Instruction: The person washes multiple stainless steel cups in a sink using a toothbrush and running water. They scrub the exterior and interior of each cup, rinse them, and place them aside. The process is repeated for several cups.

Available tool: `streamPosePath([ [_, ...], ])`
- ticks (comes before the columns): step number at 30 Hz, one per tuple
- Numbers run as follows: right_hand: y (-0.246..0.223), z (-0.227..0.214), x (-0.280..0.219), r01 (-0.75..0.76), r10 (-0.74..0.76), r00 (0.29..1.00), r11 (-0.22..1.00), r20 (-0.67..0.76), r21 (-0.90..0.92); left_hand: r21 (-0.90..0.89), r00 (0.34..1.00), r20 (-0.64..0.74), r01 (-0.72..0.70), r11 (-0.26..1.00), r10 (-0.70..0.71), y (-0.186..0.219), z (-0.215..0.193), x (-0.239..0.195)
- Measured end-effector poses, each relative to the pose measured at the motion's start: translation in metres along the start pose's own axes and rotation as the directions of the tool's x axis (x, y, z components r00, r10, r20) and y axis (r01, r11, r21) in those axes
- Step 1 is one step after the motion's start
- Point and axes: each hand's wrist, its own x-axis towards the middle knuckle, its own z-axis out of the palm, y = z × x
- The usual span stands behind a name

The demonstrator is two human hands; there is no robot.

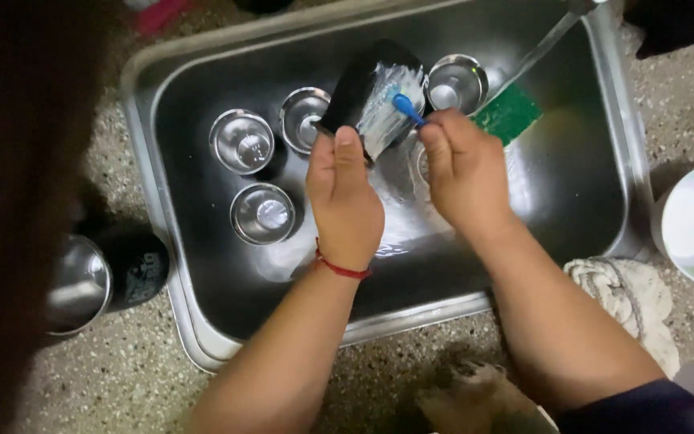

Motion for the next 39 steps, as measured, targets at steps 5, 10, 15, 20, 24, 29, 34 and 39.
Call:
streamPosePath([
  [5,0.018,0.010,-0.004,0.114,-0.107,0.993,0.965,0.043,-0.235,-0.214,0.988,-0.050,0.129,0.968,-0.143,-0.039,-0.011,0.024],
  [10,0.002,0.009,0.000,0.133,-0.129,0.991,0.987,0.046,-0.091,-0.425,0.965,-0.027,0.224,0.877,-0.260,-0.044,-0.021,0.028],
  [15,0.012,-0.003,0.007,0.052,-0.052,0.999,0.991,0.006,-0.121,-0.484,0.955,0.083,0.290,0.825,-0.286,-0.076,-0.039,0.036],
  [20,-0.002,-0.019,0.018,-0.011,0.011,1.000,1.000,0.006,-0.017,-0.417,0.954,0.035,0.286,0.863,-0.299,-0.051,-0.039,0.035],
  [24,-0.007,-0.010,0.009,-0.009,0.009,0.992,1.000,0.124,0.003,-0.315,0.955,0.010,0.284,0.906,-0.296,-0.018,-0.016,0.026],
  [29,-0.004,0.005,0.001,-0.018,0.010,0.993,0.998,0.120,0.063,-0.032,0.980,-0.042,0.195,0.980,-0.197,-0.005,-0.016,0.022],
  [34,0.003,0.000,0.002,-0.015,0.012,0.999,0.999,0.043,0.050,0.060,0.988,-0.037,0.154,0.986,-0.152,-0.004,-0.011,0.016],
  [39,0.009,0.000,0.000,-0.049,0.050,0.999,0.992,0.001,0.118,0.019,0.994,0.018,0.112,0.994,-0.112,0.031,0.010,0.006],
])
